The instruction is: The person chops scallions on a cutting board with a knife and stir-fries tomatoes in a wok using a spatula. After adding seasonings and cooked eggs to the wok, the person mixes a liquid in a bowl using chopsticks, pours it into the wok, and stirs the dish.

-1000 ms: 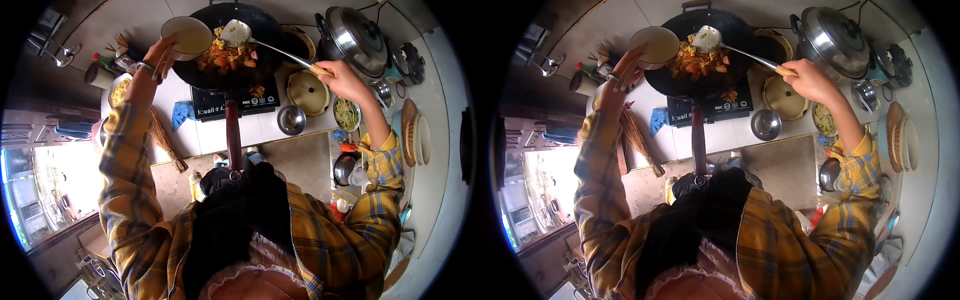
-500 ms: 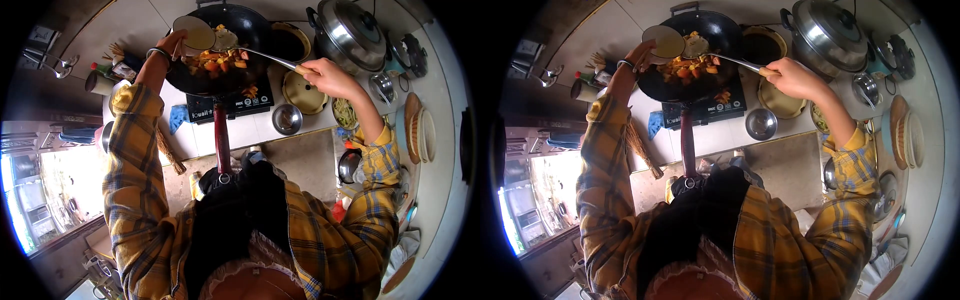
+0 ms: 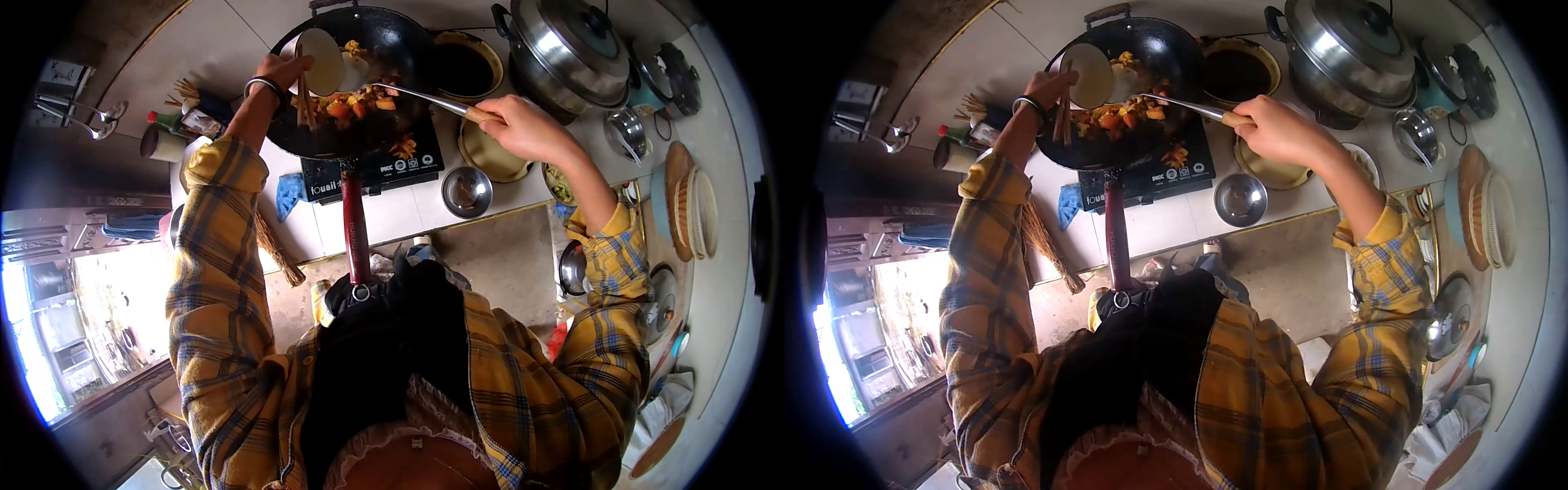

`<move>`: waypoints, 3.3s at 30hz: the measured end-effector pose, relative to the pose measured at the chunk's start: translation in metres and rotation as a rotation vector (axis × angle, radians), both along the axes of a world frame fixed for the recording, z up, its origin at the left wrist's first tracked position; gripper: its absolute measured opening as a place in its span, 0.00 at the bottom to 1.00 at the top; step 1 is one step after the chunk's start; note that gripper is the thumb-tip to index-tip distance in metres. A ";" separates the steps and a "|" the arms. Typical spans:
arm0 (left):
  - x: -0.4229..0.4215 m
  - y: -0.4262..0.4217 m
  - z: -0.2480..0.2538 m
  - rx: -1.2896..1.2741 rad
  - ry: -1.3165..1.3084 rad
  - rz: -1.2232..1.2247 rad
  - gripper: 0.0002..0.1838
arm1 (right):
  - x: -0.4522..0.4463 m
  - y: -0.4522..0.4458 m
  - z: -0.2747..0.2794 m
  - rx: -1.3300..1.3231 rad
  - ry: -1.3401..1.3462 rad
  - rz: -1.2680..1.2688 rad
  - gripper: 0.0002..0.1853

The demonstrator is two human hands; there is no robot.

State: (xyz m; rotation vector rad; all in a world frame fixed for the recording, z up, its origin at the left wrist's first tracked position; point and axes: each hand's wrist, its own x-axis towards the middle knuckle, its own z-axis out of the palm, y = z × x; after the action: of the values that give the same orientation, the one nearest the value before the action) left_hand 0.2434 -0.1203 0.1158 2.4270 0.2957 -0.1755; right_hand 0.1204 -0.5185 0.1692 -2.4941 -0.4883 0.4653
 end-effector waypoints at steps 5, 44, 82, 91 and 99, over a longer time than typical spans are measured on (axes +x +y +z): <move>-0.013 -0.023 0.005 0.702 -0.414 -0.187 0.35 | -0.002 -0.003 0.005 0.022 0.002 -0.006 0.15; -0.372 0.094 -0.092 -1.293 -0.233 0.689 0.16 | 0.070 0.099 0.194 -0.966 -0.622 0.204 0.13; -0.384 0.085 -0.085 -1.424 -0.159 0.919 0.11 | 0.050 0.140 0.172 -0.572 -0.232 0.541 0.15; -0.388 0.090 -0.101 -1.442 -0.126 0.913 0.17 | 0.043 0.202 0.147 -0.686 -0.361 0.262 0.13; -0.390 0.083 -0.103 -1.336 -0.202 0.795 0.18 | 0.056 0.107 0.115 -0.373 0.186 -0.010 0.20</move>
State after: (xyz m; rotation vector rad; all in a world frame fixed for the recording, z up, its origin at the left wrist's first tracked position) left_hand -0.1462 -0.0371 0.0123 0.8933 0.7264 0.1902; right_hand 0.1766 -0.4113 0.2846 -2.7658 -0.3394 0.8417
